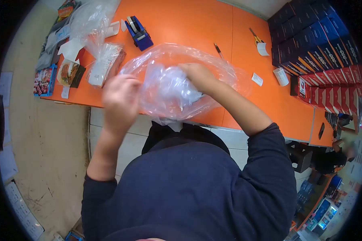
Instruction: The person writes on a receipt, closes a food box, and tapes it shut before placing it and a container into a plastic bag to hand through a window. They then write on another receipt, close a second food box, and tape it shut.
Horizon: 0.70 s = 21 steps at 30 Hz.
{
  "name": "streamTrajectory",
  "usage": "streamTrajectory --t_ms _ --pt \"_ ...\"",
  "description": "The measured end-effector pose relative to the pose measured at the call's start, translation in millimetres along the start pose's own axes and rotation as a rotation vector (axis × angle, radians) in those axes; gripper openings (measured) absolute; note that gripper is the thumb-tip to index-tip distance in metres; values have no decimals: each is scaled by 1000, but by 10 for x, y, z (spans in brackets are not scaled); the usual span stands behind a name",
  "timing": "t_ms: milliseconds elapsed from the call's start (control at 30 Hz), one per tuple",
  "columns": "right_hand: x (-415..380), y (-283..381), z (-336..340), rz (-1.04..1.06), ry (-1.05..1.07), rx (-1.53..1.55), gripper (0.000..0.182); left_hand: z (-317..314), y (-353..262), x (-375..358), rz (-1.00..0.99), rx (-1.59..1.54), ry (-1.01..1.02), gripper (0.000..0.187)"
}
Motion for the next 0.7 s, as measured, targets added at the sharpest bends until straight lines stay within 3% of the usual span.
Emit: streamTrajectory --t_ms 33,100,200,300,367,400,500,600,700 --pt "-30 -75 20 -90 -55 182 22 -185 -91 25 -27 -165 162 34" --pt "-110 150 21 -475 -191 711 23 -840 25 135 179 0 457 25" --pt "-255 363 139 -278 -222 451 23 -1571 174 52 218 142 887 28" --pt "-373 225 285 -243 10 -288 26 -1978 267 -137 65 314 755 53" --pt "-415 368 312 106 3 -565 30 -1782 170 -42 93 451 793 73" --pt "-464 452 275 282 -1 -696 33 -1638 117 24 135 527 842 85" --pt "-476 395 160 297 -12 -769 38 -1516 126 207 152 701 924 106" --pt "-408 210 23 287 228 -732 41 -1610 298 199 66 577 757 82" --pt "-157 877 222 298 475 -567 38 -1570 399 134 -77 310 467 62"
Point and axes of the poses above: each hand's wrist, its own x-axis towards the middle knuckle, its own z-axis out of the back of the hand, y = z × x, the point moved 5 cm from there along x, towards the middle knuckle, and after that the axes turned 12 degrees about z, right-handed, at the moved point
